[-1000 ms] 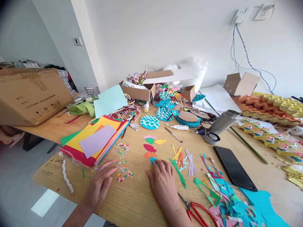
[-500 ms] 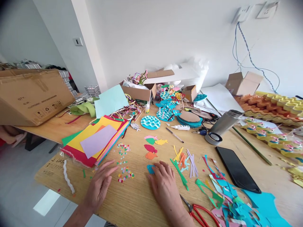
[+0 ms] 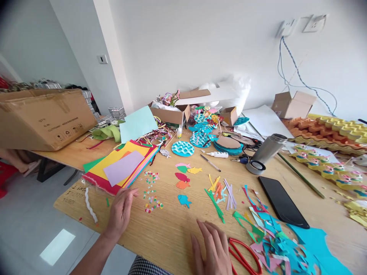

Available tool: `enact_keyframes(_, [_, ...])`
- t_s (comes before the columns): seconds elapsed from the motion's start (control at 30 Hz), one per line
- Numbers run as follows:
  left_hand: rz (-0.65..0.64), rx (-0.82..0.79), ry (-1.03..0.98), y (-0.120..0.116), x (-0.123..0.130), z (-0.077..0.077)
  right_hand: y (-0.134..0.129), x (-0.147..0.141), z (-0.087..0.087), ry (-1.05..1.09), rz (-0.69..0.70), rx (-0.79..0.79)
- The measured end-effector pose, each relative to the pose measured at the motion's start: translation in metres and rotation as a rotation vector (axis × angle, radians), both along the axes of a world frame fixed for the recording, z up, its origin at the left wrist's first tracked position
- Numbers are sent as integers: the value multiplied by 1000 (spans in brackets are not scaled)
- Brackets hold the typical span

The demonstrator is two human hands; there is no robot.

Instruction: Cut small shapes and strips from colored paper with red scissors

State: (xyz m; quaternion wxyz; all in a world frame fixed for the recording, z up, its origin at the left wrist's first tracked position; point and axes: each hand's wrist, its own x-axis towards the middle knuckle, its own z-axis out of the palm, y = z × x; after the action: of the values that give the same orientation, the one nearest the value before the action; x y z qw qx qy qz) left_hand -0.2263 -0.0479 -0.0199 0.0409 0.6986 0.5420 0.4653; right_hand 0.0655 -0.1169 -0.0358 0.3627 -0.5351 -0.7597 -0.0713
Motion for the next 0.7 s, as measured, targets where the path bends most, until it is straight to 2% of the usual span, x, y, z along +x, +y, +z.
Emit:
enact_keyframes(0.1, [25, -8, 6, -1, 1, 2, -7, 6, -7, -23, -13, 21])
enact_keyframes(0.37, [33, -49, -49, -2, 1, -1, 3, 6, -13, -53, 0, 72])
enact_keyframes(0.7, [27, -54, -87, 0, 0, -2, 1, 6, -13, -52, 11, 20])
